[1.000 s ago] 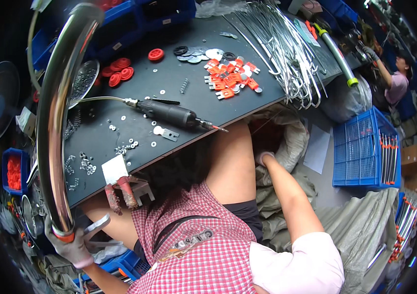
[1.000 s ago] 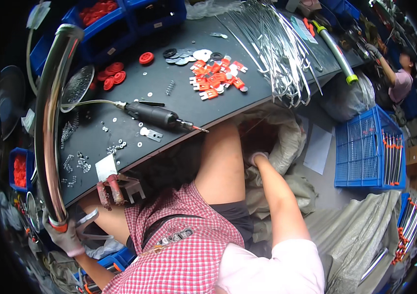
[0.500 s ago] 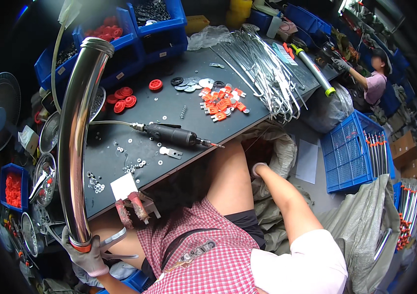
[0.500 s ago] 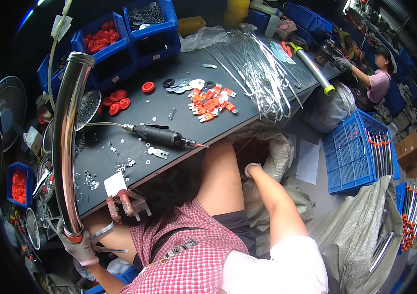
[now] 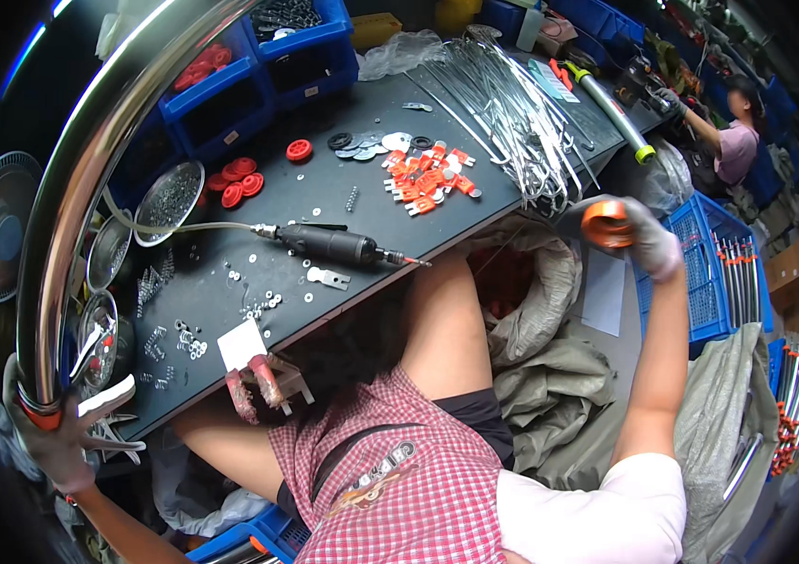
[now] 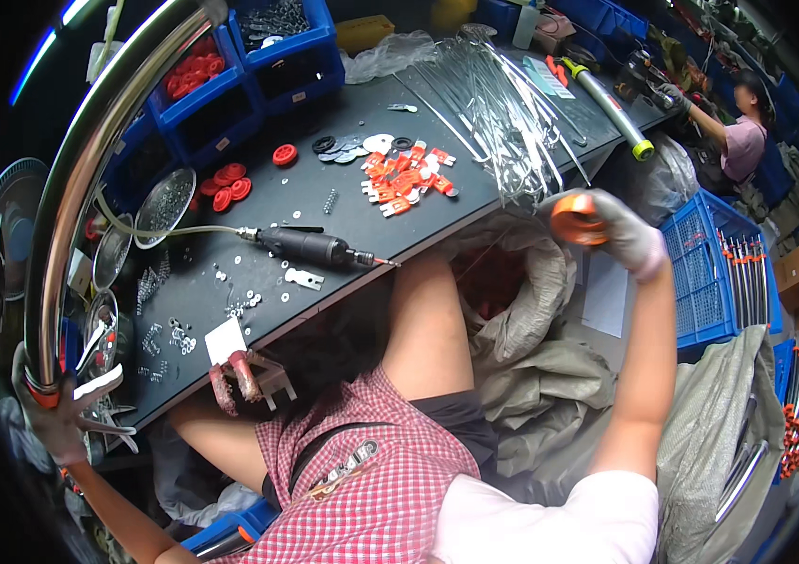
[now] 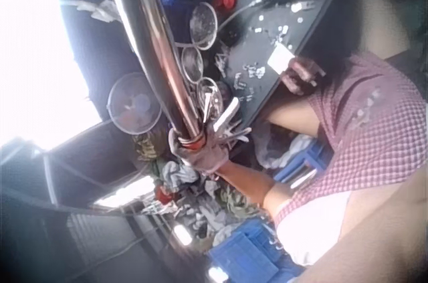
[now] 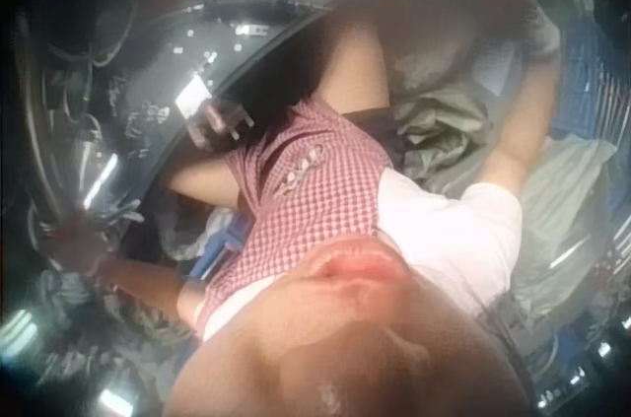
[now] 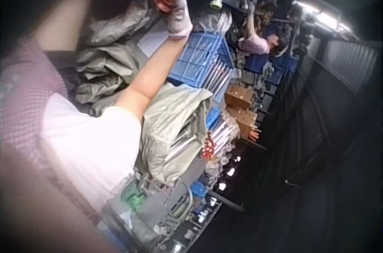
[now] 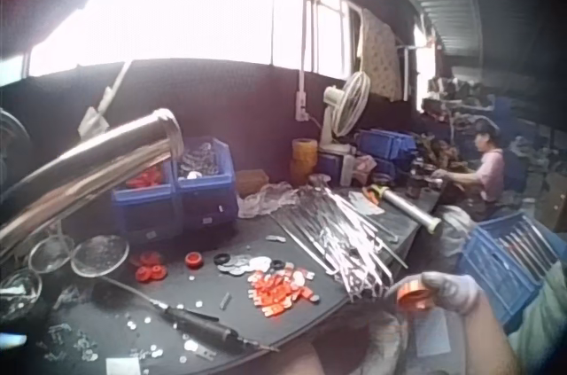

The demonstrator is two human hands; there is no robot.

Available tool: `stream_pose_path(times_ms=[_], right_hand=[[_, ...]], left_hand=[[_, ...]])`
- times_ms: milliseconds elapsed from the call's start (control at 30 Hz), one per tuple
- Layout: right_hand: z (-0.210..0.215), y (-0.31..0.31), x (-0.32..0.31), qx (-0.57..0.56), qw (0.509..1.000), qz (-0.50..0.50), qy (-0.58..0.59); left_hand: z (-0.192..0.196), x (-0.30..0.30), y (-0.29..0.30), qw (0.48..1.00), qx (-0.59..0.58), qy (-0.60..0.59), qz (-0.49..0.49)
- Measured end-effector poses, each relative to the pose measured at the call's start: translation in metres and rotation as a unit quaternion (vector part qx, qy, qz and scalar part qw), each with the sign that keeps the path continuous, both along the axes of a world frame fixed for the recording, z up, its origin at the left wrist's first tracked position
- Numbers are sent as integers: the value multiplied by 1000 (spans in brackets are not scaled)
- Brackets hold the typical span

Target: The person assembles caulking guns by driving screws into handles with a power screwdriver, attaching plunger parts to rods, fastening metal barrels and caps, and placing finished caulking guns into a crate.

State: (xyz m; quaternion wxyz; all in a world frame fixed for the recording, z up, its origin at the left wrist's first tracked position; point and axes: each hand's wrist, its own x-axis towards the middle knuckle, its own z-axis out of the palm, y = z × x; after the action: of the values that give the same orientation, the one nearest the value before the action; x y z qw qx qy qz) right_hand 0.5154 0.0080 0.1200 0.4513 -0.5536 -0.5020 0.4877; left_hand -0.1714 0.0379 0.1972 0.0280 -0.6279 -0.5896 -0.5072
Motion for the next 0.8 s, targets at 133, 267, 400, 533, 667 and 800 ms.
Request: stream_pose_path(times_ms=[133, 267, 400, 533, 667, 800], right_hand=[[-22, -45, 4, 225, 933, -178, 216], [-190, -40, -23, 288, 749, -324, 501], [-260, -48, -56, 156, 802, -384, 431], [-217, -41, -49, 187, 881, -330, 283], [-128, 5, -76, 214, 946, -230, 75], [-82, 18, -83, 235, 960, -125, 86]], left_hand=[[-2, 38, 21, 993, -15, -5, -117], [-42, 120, 32, 953, -28, 247, -173], [-68, 167, 32, 901, -132, 316, -267], [-65, 190, 36, 872, -141, 382, -271], [-67, 183, 42, 872, -96, 393, -276], [-69, 151, 28, 901, -60, 338, -264]])
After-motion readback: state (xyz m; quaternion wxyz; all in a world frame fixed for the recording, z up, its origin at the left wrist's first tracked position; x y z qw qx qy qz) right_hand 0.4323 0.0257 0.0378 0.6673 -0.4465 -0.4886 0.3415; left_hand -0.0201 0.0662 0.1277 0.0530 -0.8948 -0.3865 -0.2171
